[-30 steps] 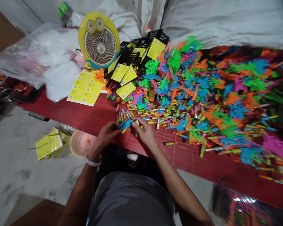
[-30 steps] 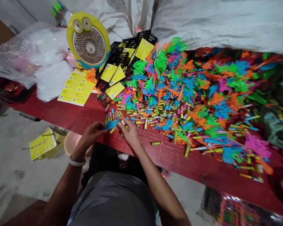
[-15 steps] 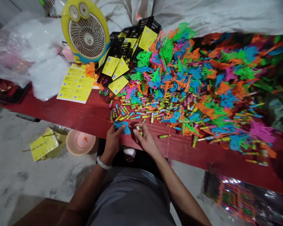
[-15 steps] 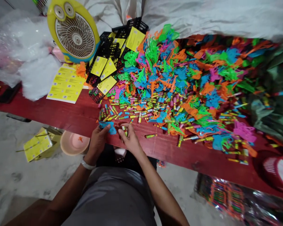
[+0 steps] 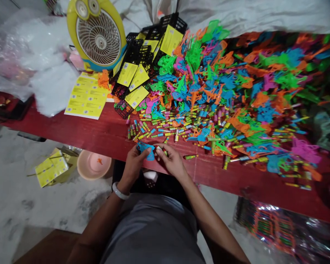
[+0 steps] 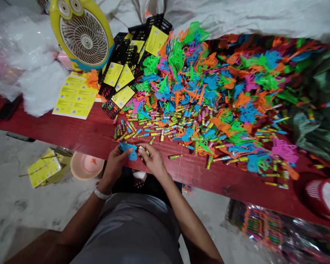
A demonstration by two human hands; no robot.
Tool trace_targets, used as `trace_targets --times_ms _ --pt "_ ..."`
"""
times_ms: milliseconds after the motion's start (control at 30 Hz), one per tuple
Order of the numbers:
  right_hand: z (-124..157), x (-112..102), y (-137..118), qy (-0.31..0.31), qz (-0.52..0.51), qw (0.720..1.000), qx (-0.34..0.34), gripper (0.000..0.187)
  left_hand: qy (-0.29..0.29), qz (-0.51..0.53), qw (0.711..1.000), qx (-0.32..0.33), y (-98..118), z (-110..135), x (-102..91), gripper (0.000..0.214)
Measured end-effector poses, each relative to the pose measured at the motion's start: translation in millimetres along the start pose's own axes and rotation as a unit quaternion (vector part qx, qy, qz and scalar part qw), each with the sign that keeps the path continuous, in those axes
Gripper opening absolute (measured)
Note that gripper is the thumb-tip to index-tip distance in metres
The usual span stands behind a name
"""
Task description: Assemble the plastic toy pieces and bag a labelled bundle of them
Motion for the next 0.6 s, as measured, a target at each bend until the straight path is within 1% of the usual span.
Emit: trace_targets --times_ms 100,167,233,333,433,500,533,567,600 --pt "0.9 -1.2 0.5 0.001 0.029 1.000 -0.008 0.036 -0.014 -0.004 1.000 0.002 1.3 1.3 2.4 0.034" --pt "1.7 -1.8 0.4 0.011 0.068 0.997 -0.036 0.033 -0.016 -0.010 1.000 0.008 1.1 2.0 3.0 0.033" --pt "3.5 -0.3 0.8 0.017 0.104 0.992 -0.071 0.030 -0.005 -0.022 1.000 0.015 -0.5 1.8 2.4 0.030" --pt "8.2 4.5 4.3 0.012 0.137 0.985 -0.104 0.028 0.001 -0.035 0.999 0.019 -5.8 -0.4 3.1 0.026" --pt "14.0 0.4 8.2 0.006 0.148 0.982 -0.118 0.028 -0.020 -0.052 0.998 0.012 -14.1 -2.8 8.7 0.024" --pt "17.3 -14.1 8.9 -0.015 0.150 0.980 -0.127 0.026 -0.043 -0.103 0.994 0.002 -20.3 -4.0 15.3 0.024" --pt "18.8 -26.8 8.3 -0.019 0.159 0.978 -0.130 0.025 -0.061 -0.133 0.989 0.002 -22.6 -5.1 19.4 0.023" --pt "20.2 -43.9 6.9 -0.004 0.177 0.975 -0.131 0.025 -0.080 -0.160 0.984 0.010 -23.6 -7.0 23.6 0.022" --pt "21.6 -64.9 4.3 0.034 0.205 0.970 -0.130 0.025 -0.092 -0.185 0.978 0.031 -22.5 -10.2 27.7 0.021"
Point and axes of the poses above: each hand's wrist, its own z-axis away from the middle knuckle, its own x-axis out of the palm, y = z × x, the point moved 4 cm from there along -z, towards the middle knuckle, and after that the axes turned 6 degrees about -x, right-handed, at the moved point
